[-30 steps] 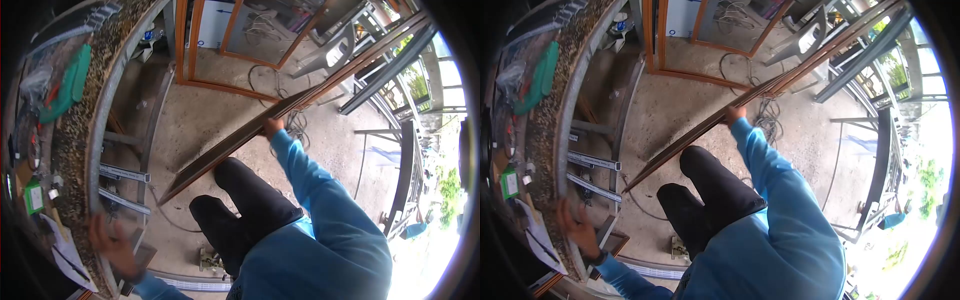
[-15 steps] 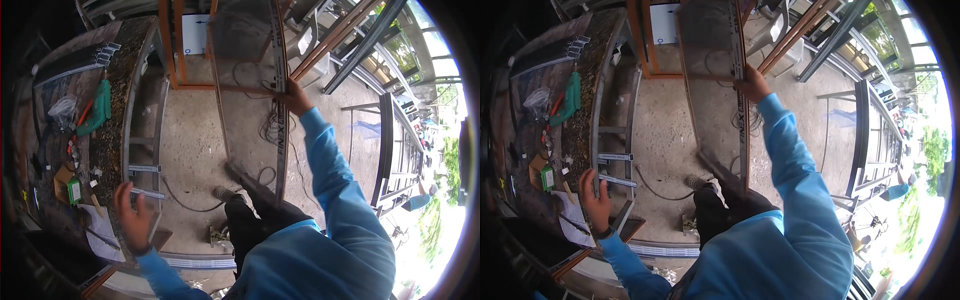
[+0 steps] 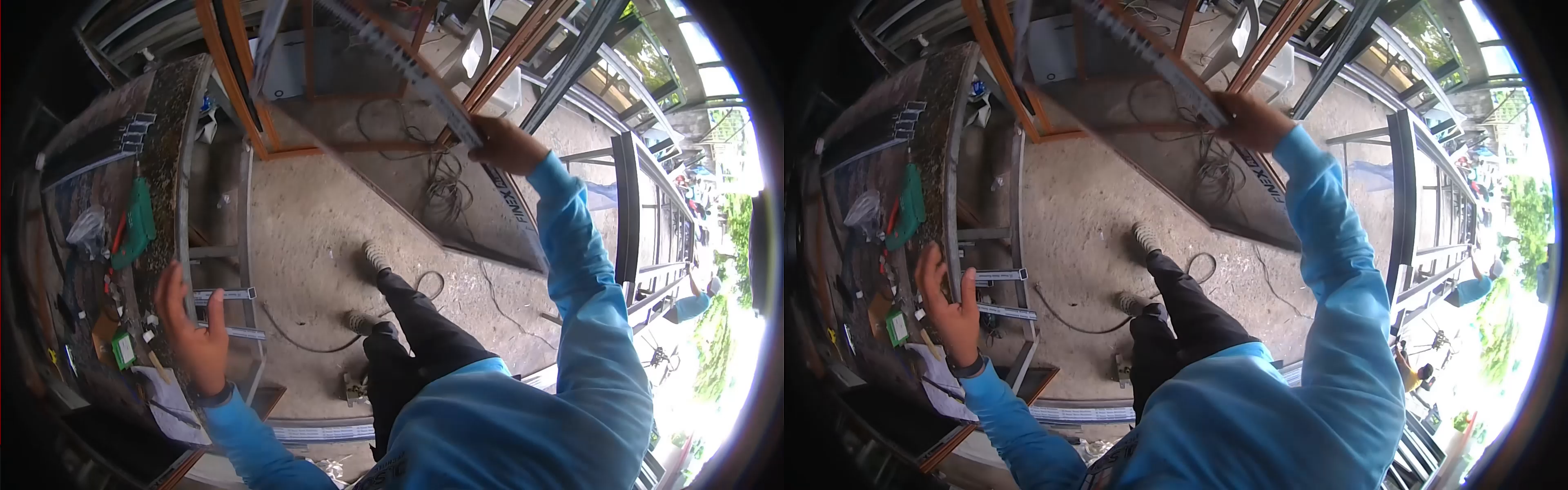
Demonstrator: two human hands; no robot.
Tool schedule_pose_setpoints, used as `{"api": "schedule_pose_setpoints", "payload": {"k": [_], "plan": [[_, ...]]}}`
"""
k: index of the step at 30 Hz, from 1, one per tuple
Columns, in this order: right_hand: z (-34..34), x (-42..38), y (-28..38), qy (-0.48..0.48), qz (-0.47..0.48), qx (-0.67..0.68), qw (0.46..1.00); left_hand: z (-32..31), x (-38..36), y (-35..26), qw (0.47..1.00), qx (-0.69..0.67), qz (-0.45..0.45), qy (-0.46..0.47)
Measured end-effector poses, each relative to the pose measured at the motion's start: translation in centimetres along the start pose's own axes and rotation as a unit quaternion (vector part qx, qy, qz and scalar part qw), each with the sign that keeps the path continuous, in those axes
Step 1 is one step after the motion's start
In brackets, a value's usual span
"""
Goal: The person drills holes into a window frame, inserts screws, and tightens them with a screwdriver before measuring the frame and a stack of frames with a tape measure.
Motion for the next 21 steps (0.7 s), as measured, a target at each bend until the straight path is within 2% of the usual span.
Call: {"api": "schedule_pose_setpoints", "payload": {"k": [1, 3, 4, 5, 7, 9, 12, 14, 17, 18, 21], "plan": [[-0.7, 0.1, -0.6, 0.022, -0.003, -0.001, 1.000, -0.8, 1.1, -0.3, 1.000, 0.005, 0.006, -0.017], [-4.5, 1.2, -2.3, 0.006, 0.123, 0.022, 0.992, -2.7, 3.5, -1.0, 0.999, 0.018, 0.019, -0.048], [-6.2, 1.8, -1.9, 0.044, 0.125, 0.065, 0.989, -4.1, 4.5, -1.1, 0.997, 0.065, 0.012, -0.040], [-8.2, 2.4, -0.9, 0.080, 0.122, 0.107, 0.983, -6.3, 5.0, -0.9, 0.994, 0.104, 0.007, 0.015], [-13.8, 3.7, -0.7, 0.137, 0.179, 0.099, 0.969, -10.3, 4.1, 0.0, 0.977, 0.177, -0.005, 0.118], [-18.9, 4.6, 0.0, 0.140, 0.259, 0.093, 0.951, -13.1, 0.3, 2.9, 0.959, 0.227, 0.018, 0.167], [-27.0, 6.1, -0.8, 0.197, 0.289, 0.033, 0.936, -14.9, -7.4, 9.9, 0.904, 0.276, 0.168, 0.280], [-29.9, 6.9, -0.9, 0.249, 0.290, -0.026, 0.924, -18.3, -13.2, 13.3, 0.889, 0.211, 0.191, 0.359], [-39.4, 8.0, -4.9, 0.254, 0.318, -0.043, 0.913, -23.2, -18.6, 15.3, 0.927, 0.164, 0.156, 0.301], [-40.8, 8.5, -5.6, 0.241, 0.319, -0.045, 0.915, -24.7, -19.7, 16.0, 0.928, 0.157, 0.162, 0.295], [-42.4, 9.8, -8.5, 0.287, 0.289, -0.075, 0.910, -29.0, -21.4, 17.2, 0.928, 0.143, 0.191, 0.286]]}}
Point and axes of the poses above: each hand's wrist, its own x-axis towards the middle knuckle, its own z-axis out of the back of the hand, y = z × x, the point moved 10 cm from there along x, towards the middle knuckle, and after that the axes turned 4 degrees about -y, right-handed, at the moved point
